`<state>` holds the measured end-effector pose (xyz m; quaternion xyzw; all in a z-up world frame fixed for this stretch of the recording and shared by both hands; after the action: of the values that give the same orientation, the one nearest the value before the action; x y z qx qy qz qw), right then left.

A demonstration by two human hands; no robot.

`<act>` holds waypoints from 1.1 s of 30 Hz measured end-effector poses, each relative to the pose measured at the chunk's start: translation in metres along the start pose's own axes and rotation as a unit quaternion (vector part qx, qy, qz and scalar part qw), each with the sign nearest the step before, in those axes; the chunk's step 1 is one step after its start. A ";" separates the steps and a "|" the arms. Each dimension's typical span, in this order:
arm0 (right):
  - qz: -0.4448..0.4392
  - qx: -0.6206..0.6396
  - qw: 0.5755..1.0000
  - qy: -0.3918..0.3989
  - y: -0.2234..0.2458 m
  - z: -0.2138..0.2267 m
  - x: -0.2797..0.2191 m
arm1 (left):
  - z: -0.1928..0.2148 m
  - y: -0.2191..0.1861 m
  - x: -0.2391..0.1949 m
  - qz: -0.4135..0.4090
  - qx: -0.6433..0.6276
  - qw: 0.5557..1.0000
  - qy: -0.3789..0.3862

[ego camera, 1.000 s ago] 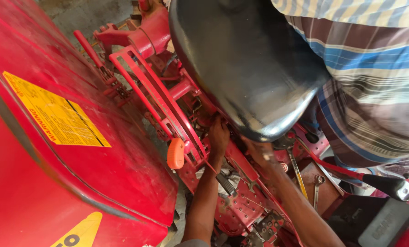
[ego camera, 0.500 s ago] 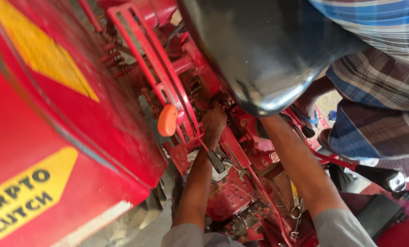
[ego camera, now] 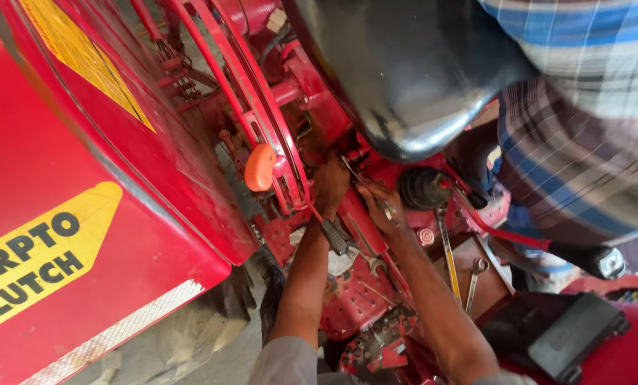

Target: The person uses a wrench to loosen and remove a bolt from the underside of a red tractor, with a metal pan positioned to catch dripping fluid. They then move to the side of the tractor near the seat and use the wrench to adjust components within the engine compartment.

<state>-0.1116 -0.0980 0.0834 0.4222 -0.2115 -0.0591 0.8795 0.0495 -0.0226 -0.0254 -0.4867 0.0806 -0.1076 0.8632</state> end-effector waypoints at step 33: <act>-0.089 -0.032 0.995 -0.019 0.026 0.020 0.030 | 0.015 -0.011 -0.001 -0.052 0.012 0.999 0.004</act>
<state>-0.0951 -0.1042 0.1236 0.4098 -0.1880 -0.1518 0.8796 0.0514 -0.0157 -0.0082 -0.4794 0.0574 -0.1552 0.8619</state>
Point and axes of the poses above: each hand's wrist, its own x-axis towards the middle knuckle, its own z-axis out of the back of the hand, y = z × x, the point moved 6 cm from there along x, towards the middle knuckle, and after that the axes turned 4 degrees about -x, right-handed, at the moved point
